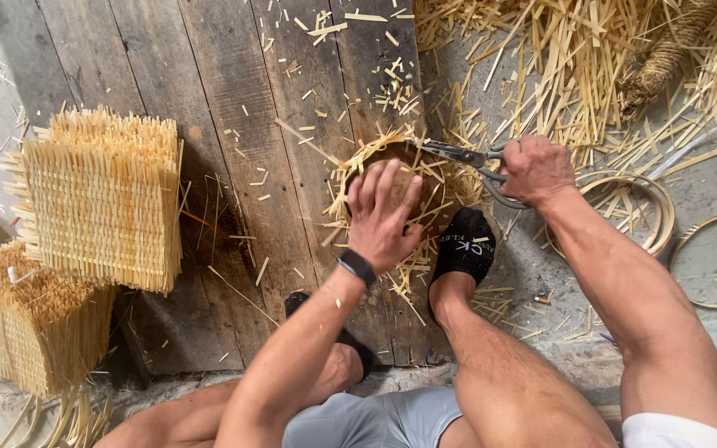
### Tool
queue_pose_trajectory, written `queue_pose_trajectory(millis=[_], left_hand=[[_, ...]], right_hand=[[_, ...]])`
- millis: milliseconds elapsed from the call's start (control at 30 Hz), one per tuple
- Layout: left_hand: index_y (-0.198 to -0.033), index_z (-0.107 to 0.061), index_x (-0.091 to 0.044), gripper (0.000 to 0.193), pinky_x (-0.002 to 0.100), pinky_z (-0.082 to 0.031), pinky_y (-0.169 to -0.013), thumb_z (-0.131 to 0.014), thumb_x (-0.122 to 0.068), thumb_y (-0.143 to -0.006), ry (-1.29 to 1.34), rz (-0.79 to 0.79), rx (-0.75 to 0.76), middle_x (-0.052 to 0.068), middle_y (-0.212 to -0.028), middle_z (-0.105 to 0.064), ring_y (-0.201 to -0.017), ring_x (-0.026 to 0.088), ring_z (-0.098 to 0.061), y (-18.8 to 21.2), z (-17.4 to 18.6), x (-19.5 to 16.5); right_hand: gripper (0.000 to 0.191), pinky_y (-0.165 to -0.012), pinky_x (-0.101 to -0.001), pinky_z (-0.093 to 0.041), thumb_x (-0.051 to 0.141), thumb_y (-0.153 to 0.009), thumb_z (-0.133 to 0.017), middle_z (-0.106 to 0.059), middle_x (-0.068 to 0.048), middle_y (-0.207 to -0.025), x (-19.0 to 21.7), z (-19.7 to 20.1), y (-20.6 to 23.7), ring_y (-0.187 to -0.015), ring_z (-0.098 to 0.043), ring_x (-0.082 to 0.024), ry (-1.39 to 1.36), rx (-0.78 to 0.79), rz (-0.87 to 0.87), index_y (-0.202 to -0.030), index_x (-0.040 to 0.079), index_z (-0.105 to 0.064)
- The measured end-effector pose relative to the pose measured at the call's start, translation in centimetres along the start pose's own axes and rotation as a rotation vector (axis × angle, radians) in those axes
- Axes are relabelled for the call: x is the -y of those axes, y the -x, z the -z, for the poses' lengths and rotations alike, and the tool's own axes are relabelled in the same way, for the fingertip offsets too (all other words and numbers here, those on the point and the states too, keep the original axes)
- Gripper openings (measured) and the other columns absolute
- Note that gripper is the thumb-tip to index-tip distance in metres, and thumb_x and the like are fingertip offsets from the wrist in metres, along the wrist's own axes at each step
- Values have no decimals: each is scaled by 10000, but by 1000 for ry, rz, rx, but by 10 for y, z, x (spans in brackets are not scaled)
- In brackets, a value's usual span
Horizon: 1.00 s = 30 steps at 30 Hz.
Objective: The person sits on the floor and works on a woven bamboo panel, trimming protruding strip ends with scissors and fitting a bent bamboo rim ring around the panel using a round wooden mold, pressing the rim into place to form a round bamboo tray.
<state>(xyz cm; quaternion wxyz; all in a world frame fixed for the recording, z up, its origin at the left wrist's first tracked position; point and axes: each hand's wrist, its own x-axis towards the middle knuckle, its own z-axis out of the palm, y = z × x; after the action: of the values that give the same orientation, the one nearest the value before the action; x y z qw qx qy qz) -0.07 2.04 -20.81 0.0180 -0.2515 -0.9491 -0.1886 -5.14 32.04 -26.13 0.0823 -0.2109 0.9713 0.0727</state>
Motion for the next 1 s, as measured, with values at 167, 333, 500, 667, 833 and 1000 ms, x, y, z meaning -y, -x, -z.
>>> queue_pose_trajectory(millis=[167, 333, 500, 667, 833, 1000], left_hand=[[-1570, -254, -70, 1211, 609, -334, -1106, -945, -427, -641, 188, 527, -131, 317, -1471, -314, -1348, 490, -324, -2, -29, -22], [-1580, -287, -82, 1183, 563, -414, -1116, -940, -350, -631, 175, 424, -61, 310, -1466, -343, -1335, 489, -381, -4, -35, -6], [-1557, -352, -155, 1140, 552, -410, -1095, -927, -254, -578, 194, 309, 41, 248, -1547, -338, -1416, 465, -366, 0, -20, 6], [-1577, -334, -173, 1144, 553, -400, -1132, -897, -228, -583, 248, 267, 111, 230, -1557, -310, -1426, 453, -337, -6, -16, 16], [-1574, -358, -206, 1121, 536, -390, -1175, -874, -209, -578, 174, 171, 148, 202, -1592, -325, -1448, 438, -337, -2, -6, 26], [-1519, -346, -110, 1243, 591, -350, -1123, -991, -390, -494, 235, 547, -48, 223, -1462, -331, -1333, 452, -349, -4, -18, 1]], right_hand=[[481, -565, -321, -419, 527, -826, -623, -473, -69, -694, 2, 12, 6, -643, -455, -183, -93, -239, 5, -766, 53, -568], [410, -586, -324, -423, 463, -758, -674, -506, -77, -704, 25, 7, -9, -658, -464, -189, -77, -201, -66, -770, 66, -572], [302, -500, -312, -402, 272, -1035, -560, -496, -29, -667, 6, 1, -4, -596, -453, -128, -126, 81, -59, -780, 111, -548], [463, -518, -286, -408, 527, -866, -576, -500, -42, -673, 12, 6, -10, -609, -448, -139, 2, -308, 7, -730, 86, -541], [154, -549, -295, -426, 208, -810, -637, -495, -8, -673, 21, 8, -24, -643, -467, -129, 14, -59, -35, -728, 124, -539], [277, -609, -325, -451, 293, -1045, -608, -486, -37, -776, 6, 12, -12, -705, -501, -162, -195, 90, -59, -862, 95, -547]])
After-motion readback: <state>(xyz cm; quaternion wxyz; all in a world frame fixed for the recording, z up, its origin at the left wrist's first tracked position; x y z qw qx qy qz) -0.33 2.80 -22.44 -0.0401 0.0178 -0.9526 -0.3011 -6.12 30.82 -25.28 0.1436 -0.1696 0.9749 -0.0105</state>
